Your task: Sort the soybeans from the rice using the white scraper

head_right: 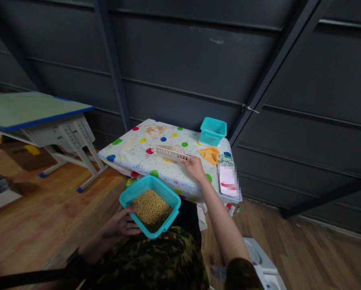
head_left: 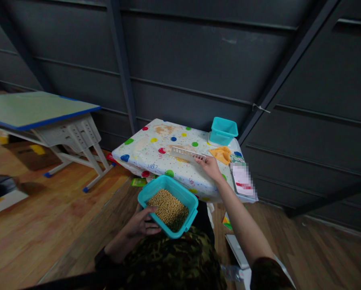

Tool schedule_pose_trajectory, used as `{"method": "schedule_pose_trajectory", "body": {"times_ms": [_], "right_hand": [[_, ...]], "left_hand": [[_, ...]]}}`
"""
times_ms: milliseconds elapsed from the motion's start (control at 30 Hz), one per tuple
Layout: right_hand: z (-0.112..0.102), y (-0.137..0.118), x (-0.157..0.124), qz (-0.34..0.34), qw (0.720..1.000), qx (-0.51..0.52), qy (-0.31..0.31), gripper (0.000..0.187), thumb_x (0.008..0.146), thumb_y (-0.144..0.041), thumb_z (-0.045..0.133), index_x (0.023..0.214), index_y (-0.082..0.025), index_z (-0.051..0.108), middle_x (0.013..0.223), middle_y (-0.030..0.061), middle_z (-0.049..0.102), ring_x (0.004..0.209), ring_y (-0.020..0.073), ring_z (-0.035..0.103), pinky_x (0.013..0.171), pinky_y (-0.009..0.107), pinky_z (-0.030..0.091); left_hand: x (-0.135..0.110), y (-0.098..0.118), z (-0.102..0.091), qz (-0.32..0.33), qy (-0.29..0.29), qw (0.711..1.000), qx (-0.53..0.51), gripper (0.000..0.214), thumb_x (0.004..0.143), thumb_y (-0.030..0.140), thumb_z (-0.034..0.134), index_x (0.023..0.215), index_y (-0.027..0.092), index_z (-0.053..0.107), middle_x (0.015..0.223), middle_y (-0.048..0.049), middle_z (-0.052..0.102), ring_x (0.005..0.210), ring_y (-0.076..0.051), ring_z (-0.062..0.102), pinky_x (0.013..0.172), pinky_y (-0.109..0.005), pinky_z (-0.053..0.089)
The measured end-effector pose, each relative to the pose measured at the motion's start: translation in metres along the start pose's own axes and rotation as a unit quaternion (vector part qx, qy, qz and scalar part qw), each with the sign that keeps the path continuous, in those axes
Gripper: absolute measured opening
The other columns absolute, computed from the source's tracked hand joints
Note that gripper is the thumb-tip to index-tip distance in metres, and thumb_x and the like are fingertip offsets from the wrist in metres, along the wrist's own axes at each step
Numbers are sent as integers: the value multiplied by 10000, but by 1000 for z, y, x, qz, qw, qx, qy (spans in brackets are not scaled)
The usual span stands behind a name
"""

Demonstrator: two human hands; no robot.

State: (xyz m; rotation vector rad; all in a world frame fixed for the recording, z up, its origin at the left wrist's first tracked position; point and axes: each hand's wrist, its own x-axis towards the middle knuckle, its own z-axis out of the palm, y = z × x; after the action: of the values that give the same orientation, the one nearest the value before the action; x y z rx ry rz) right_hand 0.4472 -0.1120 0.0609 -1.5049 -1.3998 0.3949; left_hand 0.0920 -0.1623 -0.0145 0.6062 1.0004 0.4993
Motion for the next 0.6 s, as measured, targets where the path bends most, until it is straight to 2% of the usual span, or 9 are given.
{"method": "schedule_pose_trajectory", "body": {"times_ms": [133,300,467,600], "right_hand": [[0,-4,1,-1,1000,8,-8,563,811,-753,677,616,-255,502,611,-21,473,638,152,385,599,303,347],[0,-9,1,-4,999,1,-35,577,831,-766,678,629,-261,486,609,-27,456,627,148,375,592,299,334],[0,-10,-1,-9,999,-8,-38,580,847,-771,656,630,-254,510,611,-32,431,636,148,353,591,307,322],[0,-9,-4,-6,999,-16,-42,547,866,-733,659,654,-237,568,619,-31,446,634,146,349,600,312,332]], "left_hand": [[1,-3,-2,15,8,1000,19,841,569,452,998,1206,249,489,900,-80,819,789,-311,827,817,-462,685],[3,-4,-5,11,-2,1000,17,814,637,457,978,1250,221,498,970,-123,831,839,-328,838,888,-490,682],[0,4,4,-7,13,1000,12,925,541,433,993,1258,226,447,933,-129,821,828,-336,827,840,-472,679],[1,7,8,-8,27,999,19,989,519,453,1006,1281,239,414,928,-110,801,827,-331,818,850,-482,678]]}}
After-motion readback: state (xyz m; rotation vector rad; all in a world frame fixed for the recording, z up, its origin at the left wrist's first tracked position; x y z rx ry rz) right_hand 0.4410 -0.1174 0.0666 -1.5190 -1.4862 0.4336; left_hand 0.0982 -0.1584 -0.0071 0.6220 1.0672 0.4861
